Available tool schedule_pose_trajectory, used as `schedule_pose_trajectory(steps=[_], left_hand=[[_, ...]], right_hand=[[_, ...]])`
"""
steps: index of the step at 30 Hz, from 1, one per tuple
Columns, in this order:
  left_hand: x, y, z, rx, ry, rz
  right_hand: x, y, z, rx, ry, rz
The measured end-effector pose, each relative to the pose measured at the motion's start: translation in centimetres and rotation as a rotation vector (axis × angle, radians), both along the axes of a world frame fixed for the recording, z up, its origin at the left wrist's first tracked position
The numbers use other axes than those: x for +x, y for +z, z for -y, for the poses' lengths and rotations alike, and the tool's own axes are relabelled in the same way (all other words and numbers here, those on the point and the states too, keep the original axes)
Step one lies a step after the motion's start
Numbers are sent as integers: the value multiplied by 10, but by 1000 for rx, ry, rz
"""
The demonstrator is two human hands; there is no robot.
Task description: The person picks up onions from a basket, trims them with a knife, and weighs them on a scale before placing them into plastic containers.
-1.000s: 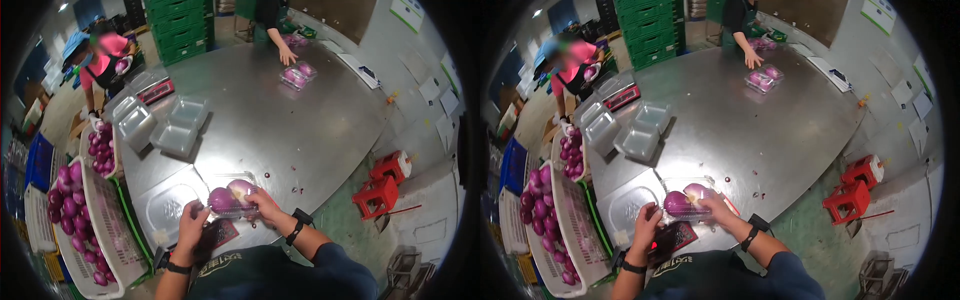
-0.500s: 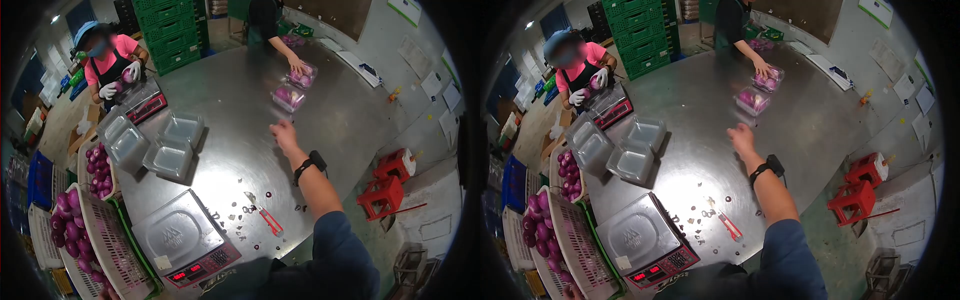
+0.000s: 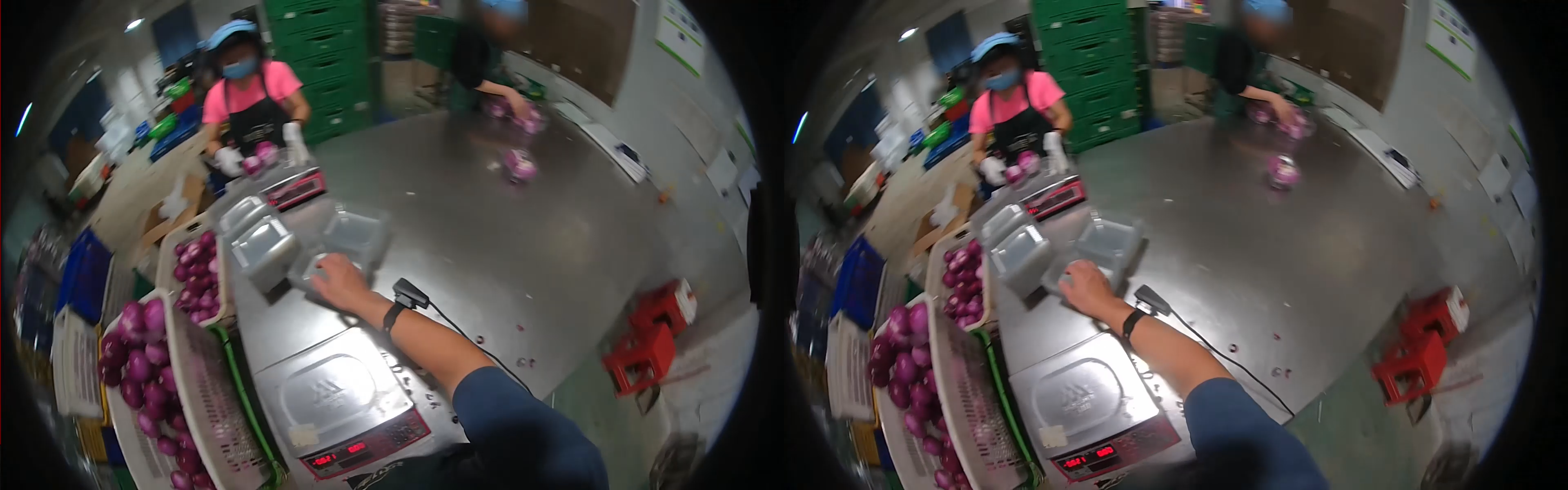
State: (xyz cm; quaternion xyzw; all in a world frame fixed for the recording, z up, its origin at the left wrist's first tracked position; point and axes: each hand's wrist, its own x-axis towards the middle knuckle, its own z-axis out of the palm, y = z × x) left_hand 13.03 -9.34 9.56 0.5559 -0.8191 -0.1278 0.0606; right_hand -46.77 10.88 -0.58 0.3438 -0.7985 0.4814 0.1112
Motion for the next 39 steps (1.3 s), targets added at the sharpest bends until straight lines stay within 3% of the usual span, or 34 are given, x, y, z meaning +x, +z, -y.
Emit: schedule_pose_trajectory(steps=[3,6,9,13,18,23,26,33,39], left_hand=[[7,-5,6,-1,49,47],[-1,3,-1,-26,20,-47],[3,1,0,-89,-105,-122],[17,-16,7,-152,-99,-109],[2,4,3,-54,-72,-70],[-6,14,-5,-125,-128,-171],[-6,14,-7,-111,-134,-155],[7,-7,7,-172,-173,-104],[-6,4,3,-106,-102,-40]], right_hand=[[7,-32,35,303,61,46],[20,-18,34,599,110,123],[19,-23,27,658,58,66],[15,-12,4,697,33,21],[2,-22,-14,633,62,-45],[21,-16,-11,543,-23,21],[33,-11,-11,605,-35,37],[22,-24,-11,708,66,-126],[-23,-15,-11,780,148,-173]])
